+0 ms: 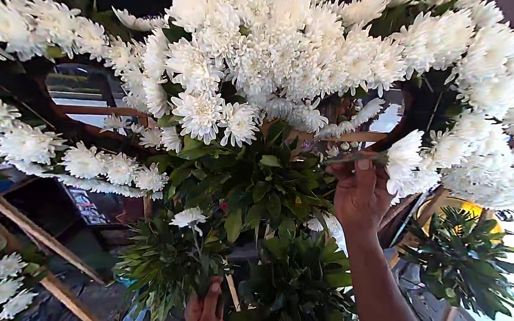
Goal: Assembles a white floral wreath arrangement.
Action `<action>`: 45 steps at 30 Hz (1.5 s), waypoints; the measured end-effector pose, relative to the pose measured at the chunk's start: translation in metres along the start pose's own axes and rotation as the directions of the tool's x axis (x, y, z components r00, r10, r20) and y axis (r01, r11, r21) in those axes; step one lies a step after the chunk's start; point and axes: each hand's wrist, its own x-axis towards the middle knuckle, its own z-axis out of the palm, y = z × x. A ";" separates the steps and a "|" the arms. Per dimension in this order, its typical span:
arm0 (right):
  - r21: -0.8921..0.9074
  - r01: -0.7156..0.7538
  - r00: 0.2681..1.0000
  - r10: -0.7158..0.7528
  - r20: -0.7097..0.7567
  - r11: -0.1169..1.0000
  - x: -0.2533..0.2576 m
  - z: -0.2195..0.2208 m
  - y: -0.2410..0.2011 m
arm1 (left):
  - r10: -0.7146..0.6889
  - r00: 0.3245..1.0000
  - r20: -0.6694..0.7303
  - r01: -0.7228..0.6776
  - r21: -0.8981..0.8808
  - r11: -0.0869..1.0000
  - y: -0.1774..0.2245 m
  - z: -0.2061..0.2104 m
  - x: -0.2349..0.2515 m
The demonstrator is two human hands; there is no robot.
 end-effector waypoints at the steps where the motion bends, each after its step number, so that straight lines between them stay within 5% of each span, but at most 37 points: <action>1: -0.051 0.036 0.999 -0.035 0.022 0.998 0.010 0.005 0.008 | -0.047 0.999 -0.026 0.046 -0.031 0.998 -0.013 0.014 0.014; 5: -0.523 0.222 0.971 -0.141 0.191 0.823 0.037 0.025 0.023 | -0.114 0.993 -0.031 0.110 -0.103 0.989 -0.055 0.071 0.069; 8: -0.607 0.429 0.887 -0.187 0.421 0.669 0.054 0.031 0.034 | -0.080 0.996 -0.036 0.077 -0.073 0.994 -0.064 0.108 0.095; 13: -0.629 0.747 0.659 -0.360 0.660 0.216 0.100 0.055 0.066 | -0.111 0.983 0.146 0.048 0.378 0.925 -0.071 0.111 0.114; 18: -0.739 0.673 0.691 -0.328 0.644 -0.034 0.121 0.077 0.080 | -0.341 0.930 0.139 0.138 0.728 0.672 -0.043 0.123 0.134; 20: -0.756 0.651 0.704 -0.314 0.637 -0.073 0.123 0.083 0.082 | -0.444 0.884 0.148 0.141 0.820 0.555 -0.008 0.138 0.140; 22: -0.758 0.649 0.705 -0.319 0.634 -0.071 0.121 0.086 0.081 | -0.390 0.910 0.139 0.089 0.854 0.513 -0.019 0.142 0.144; 23: -0.759 0.648 0.707 -0.327 0.627 -0.057 0.118 0.086 0.079 | -0.345 0.929 0.136 0.069 0.851 0.520 -0.026 0.137 0.141; 27: -0.752 0.654 0.694 -0.328 0.641 -0.083 0.119 0.079 0.080 | -0.486 0.813 0.320 0.021 0.819 0.573 0.044 0.122 0.123; 29: -0.748 0.652 0.688 -0.320 0.651 -0.120 0.124 0.075 0.086 | -0.435 0.846 0.307 0.039 0.779 0.626 0.046 0.129 0.116; 33: -0.735 0.672 0.672 -0.342 0.657 -0.089 0.121 0.074 0.082 | -0.727 0.656 0.205 0.291 0.819 0.494 0.159 0.156 0.117; 35: -0.725 0.682 0.654 -0.362 0.664 -0.098 0.123 0.072 0.083 | -0.606 0.779 0.161 0.363 0.673 0.645 0.168 0.140 0.102; 37: -0.734 0.668 0.656 -0.370 0.658 -0.120 0.127 0.070 0.088 | -0.249 0.941 0.228 0.114 0.479 0.870 0.080 0.112 0.095; 38: -0.739 0.660 0.660 -0.365 0.657 -0.137 0.128 0.071 0.090 | -0.167 0.957 0.239 0.048 0.435 0.899 0.052 0.106 0.097; 39: -0.743 0.652 0.664 -0.358 0.656 -0.152 0.129 0.072 0.091 | -0.259 0.936 0.239 0.107 0.508 0.855 0.065 0.109 0.099; 41: -0.753 0.632 0.666 -0.366 0.649 -0.185 0.130 0.075 0.093 | -0.678 0.721 0.146 0.343 0.775 0.531 0.168 0.140 0.110; 42: -0.757 0.622 0.667 -0.373 0.646 -0.199 0.131 0.076 0.094 | -0.751 0.655 0.081 0.386 0.819 0.425 0.205 0.156 0.113; 43: -0.761 0.613 0.670 -0.369 0.644 -0.214 0.133 0.076 0.094 | -0.750 0.659 0.058 0.401 0.817 0.415 0.221 0.163 0.111; 45: -0.768 0.602 0.678 -0.366 0.637 -0.219 0.136 0.077 0.094 | -0.643 0.761 0.087 0.398 0.719 0.570 0.225 0.158 0.096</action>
